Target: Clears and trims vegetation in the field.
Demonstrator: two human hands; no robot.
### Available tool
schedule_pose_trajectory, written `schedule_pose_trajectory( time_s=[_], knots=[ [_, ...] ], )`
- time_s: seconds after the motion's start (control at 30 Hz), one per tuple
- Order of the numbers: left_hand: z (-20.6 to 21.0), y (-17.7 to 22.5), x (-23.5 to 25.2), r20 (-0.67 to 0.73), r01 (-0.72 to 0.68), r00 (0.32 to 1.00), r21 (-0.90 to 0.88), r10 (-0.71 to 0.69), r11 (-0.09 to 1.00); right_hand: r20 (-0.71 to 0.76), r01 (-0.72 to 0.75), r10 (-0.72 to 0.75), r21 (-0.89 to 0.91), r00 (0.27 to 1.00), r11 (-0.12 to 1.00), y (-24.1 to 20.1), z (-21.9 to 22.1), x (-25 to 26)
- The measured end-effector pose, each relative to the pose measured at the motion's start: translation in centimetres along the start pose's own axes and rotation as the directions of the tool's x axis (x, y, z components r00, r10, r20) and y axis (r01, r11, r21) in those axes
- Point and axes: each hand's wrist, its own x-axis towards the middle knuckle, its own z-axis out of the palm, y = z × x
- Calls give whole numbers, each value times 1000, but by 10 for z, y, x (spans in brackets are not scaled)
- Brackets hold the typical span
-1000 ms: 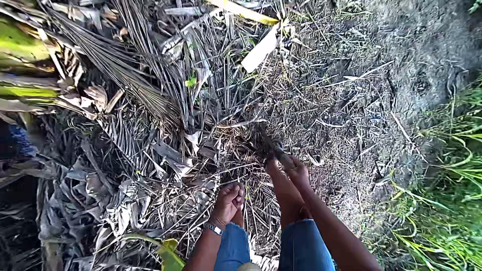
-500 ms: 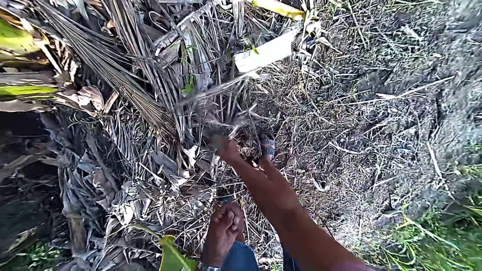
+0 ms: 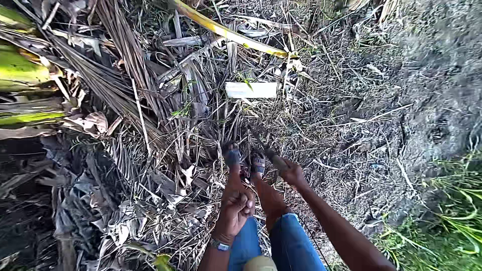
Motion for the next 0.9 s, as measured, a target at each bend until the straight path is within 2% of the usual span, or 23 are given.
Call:
schedule_pose_trajectory(
  time_s=[0.07, 0.17, 0.27, 0.33, 0.4, 0.47, 0.53, 0.57, 0.6, 0.67, 0.73, 0.8, 0.9],
  knots=[
    [-6, -3, 20, -25, 49, 999, -6, -49, 999, 6, -27, 28, -155, 1000, 988, -5, -46, -20],
    [-20, -2, 47, -67, 144, 987, -34, -146, 989, -21, 86, -100, -352, 995, 932, -18, -76, -63],
    [-44, 7, 72, -129, 238, 961, -70, -246, 969, -99, 204, -274, -446, 957, 872, -35, -68, -86],
    [-62, 19, 88, -283, 285, 913, -76, -295, 955, -119, 192, -278, -472, 953, 860, -46, -49, -73],
    [-82, 36, 106, -485, 344, 815, -39, -319, 938, -70, 103, -158, -494, 985, 863, -63, -19, -26],
    [-108, 57, 119, -605, 377, 733, -20, -311, 926, 37, -45, 78, -540, 996, 840, -84, 25, 59],
    [-134, 74, 122, -637, 370, 719, 13, -278, 929, 99, -163, 269, -581, 958, 797, -87, 78, 141],
    [-145, 86, 128, -637, 366, 730, 55, -249, 929, 85, -197, 301, -583, 950, 788, -88, 101, 164],
    [-152, 97, 136, -632, 363, 744, 107, -219, 926, 72, -219, 313, -568, 947, 793, -88, 119, 174],
    [-148, 112, 121, -654, 418, 723, 155, -225, 895, 43, -281, 350, -510, 936, 813, -63, 157, 143],
    [-150, 114, 141, -613, 407, 760, 187, -217, 894, -6, -314, 351, -462, 936, 829, -57, 185, 146],
    [-145, 117, 141, -566, 417, 790, 215, -235, 883, 20, -359, 398, -391, 917, 847, -61, 235, 137],
    [-140, 115, 154, -434, 407, 860, 268, -268, 873, 68, -425, 464, -302, 883, 853, -52, 312, 153]
  ],
)
